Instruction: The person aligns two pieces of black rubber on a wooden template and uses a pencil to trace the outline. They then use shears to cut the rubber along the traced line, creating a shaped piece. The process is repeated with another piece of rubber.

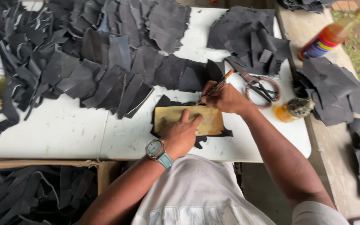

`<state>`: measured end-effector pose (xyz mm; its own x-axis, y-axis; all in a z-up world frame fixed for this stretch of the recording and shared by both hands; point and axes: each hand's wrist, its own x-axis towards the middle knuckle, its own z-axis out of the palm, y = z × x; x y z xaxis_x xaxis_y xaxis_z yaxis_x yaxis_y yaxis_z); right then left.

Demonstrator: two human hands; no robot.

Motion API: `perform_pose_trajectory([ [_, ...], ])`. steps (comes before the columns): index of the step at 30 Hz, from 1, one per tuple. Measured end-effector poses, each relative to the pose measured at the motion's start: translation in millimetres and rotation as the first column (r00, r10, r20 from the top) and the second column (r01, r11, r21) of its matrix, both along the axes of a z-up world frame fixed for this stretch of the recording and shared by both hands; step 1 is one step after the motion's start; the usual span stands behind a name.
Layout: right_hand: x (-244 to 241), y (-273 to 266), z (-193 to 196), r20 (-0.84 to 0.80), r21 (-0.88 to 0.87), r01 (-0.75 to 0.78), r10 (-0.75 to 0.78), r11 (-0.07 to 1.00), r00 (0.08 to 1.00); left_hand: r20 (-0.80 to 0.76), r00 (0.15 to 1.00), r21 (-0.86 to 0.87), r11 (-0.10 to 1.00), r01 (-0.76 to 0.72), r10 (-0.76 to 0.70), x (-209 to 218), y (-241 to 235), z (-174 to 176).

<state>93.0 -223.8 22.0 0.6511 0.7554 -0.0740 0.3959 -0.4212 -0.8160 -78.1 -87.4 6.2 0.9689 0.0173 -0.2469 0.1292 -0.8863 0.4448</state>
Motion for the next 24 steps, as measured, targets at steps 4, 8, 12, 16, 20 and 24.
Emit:
perform_pose_trajectory([
  [4, -1.8, -6.4, -3.4, 0.097, -0.004, 0.024, -0.023, 1.0, 0.995, -0.192, 0.979, 0.077, 0.994, 0.082, -0.066, 22.8, -1.9, 12.8],
  [8, 5.7, -29.4, -4.1, 0.099, 0.003, 0.054, -0.054, 0.999, 0.994, -0.168, 0.977, 0.129, 0.98, 0.154, -0.131, 40.5, 1.3, -9.0],
  [12, 8.1, -45.6, -2.7, -0.038, -0.008, 0.169, -0.169, 0.986, 0.985, 0.067, 0.982, 0.108, 0.98, 0.167, -0.175, 40.8, 3.4, -23.0],
  [16, 5.1, -49.4, -2.9, -0.052, -0.031, 0.207, -0.208, 0.978, 0.977, -0.026, 0.997, 0.053, 0.996, 0.069, -0.067, 34.5, -15.6, -0.7],
  [20, 4.9, -58.9, -5.0, -0.038, 0.008, 0.227, -0.226, 0.974, 0.973, -0.074, 0.994, 0.091, 0.992, 0.084, -0.078, 39.6, -28.0, 15.9],
  [24, 0.9, -61.4, -12.0, -0.003, 0.073, 0.224, -0.224, 0.972, 0.975, -0.115, 0.989, 0.084, 0.991, 0.103, -0.093, 43.2, -26.3, 20.4],
])
